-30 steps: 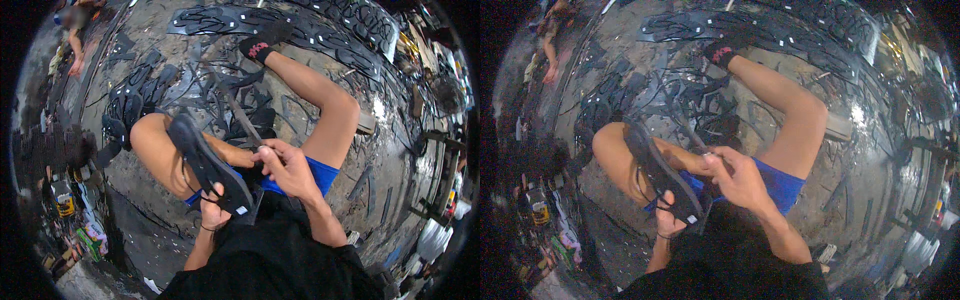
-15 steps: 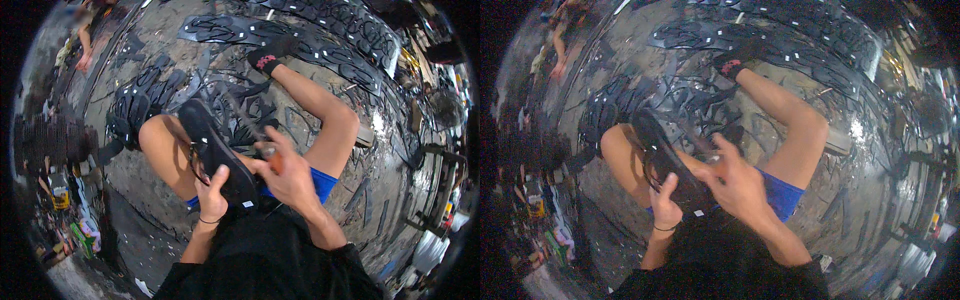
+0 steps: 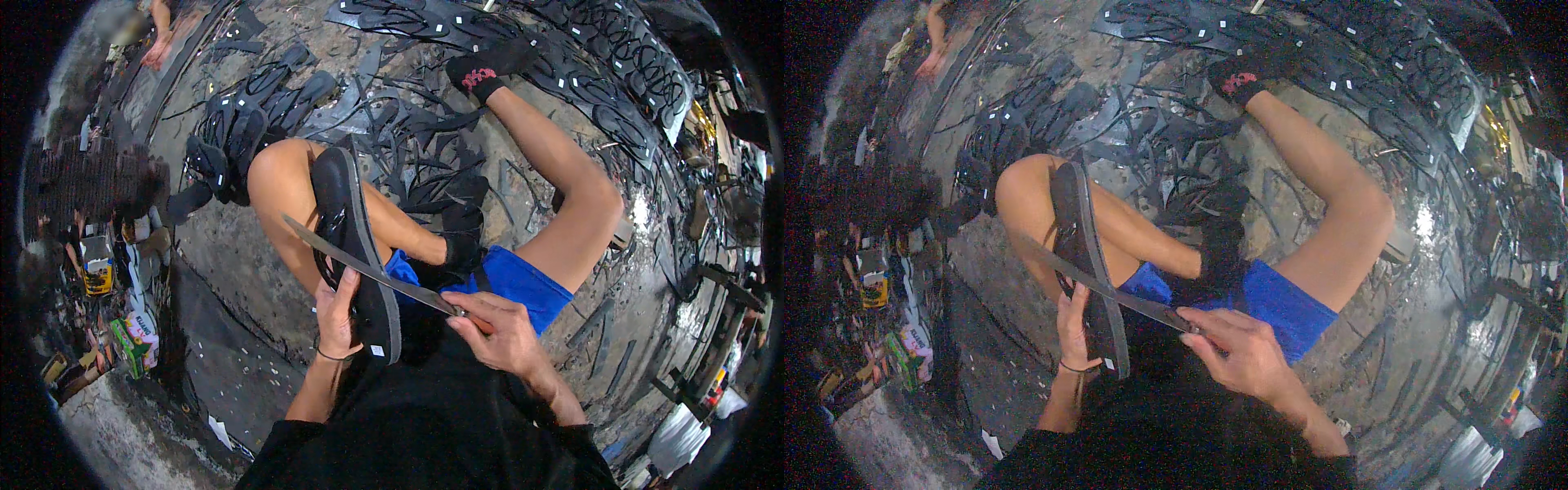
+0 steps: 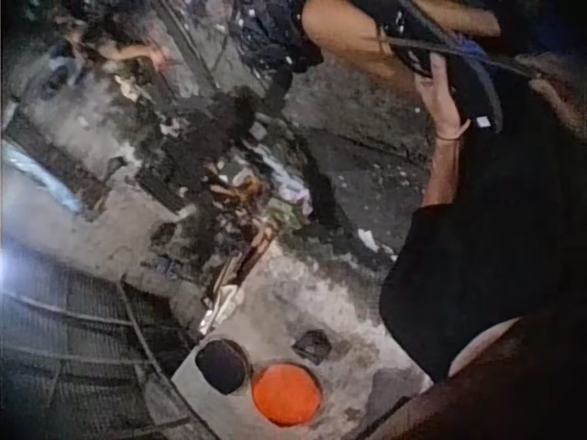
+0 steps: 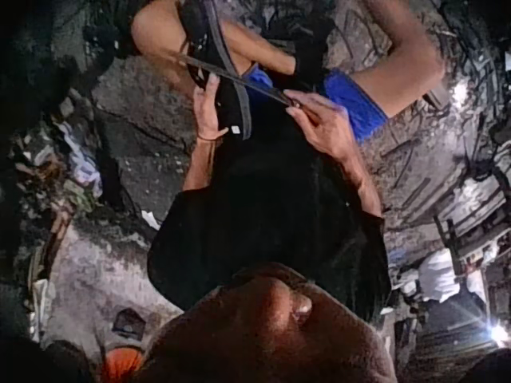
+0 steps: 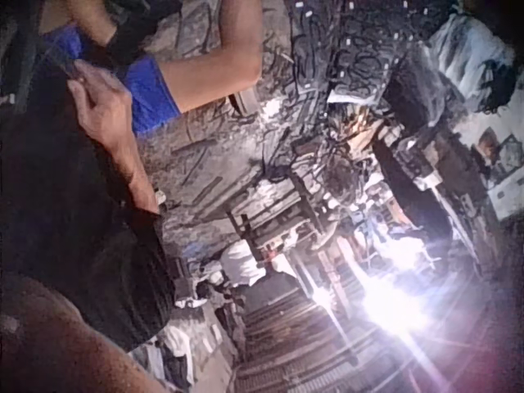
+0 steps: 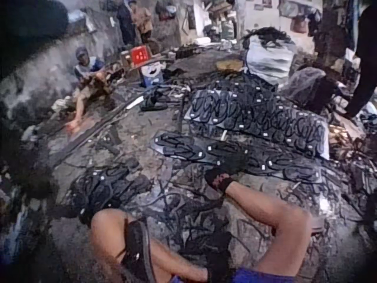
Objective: The person sits on the floor and uses a knife to trim excess rubber from the edges of black flip-flop soles. They pick up soles one at a time, scrape the edges, and place the trimmed pieces aside.
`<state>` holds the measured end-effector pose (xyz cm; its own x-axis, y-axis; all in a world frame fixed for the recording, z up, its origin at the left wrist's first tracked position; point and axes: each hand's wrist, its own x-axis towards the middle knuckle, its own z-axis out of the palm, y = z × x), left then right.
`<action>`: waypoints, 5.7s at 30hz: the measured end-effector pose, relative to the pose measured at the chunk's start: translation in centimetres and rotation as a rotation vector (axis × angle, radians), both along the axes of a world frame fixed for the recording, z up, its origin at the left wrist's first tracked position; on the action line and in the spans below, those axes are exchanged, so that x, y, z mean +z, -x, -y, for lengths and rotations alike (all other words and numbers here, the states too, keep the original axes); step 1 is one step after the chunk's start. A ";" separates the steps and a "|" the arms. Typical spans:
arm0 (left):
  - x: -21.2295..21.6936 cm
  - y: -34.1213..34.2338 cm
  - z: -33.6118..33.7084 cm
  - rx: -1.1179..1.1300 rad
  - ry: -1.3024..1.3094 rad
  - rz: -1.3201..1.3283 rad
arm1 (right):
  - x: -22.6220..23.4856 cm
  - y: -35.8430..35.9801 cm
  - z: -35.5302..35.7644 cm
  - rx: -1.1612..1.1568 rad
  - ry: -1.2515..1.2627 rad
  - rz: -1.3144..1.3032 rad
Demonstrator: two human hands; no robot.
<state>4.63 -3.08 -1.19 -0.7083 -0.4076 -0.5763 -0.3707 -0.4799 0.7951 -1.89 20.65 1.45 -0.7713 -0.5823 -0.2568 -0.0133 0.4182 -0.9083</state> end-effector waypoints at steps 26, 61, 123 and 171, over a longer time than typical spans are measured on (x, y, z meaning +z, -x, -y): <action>0.3 -1.9 -0.4 -0.457 0.196 -0.137 | -3.6 12.3 8.9 -0.134 0.156 0.218; 9.3 9.1 0.6 -0.923 0.279 -0.367 | 10.6 12.1 1.9 0.277 -0.045 -0.072; 0.6 0.2 -4.6 -0.164 -0.368 -0.233 | 1.4 -1.7 0.2 -0.368 0.024 0.014; 8.8 3.7 5.4 -0.322 0.388 -0.437 | 2.4 2.9 0.1 -0.010 0.112 -0.285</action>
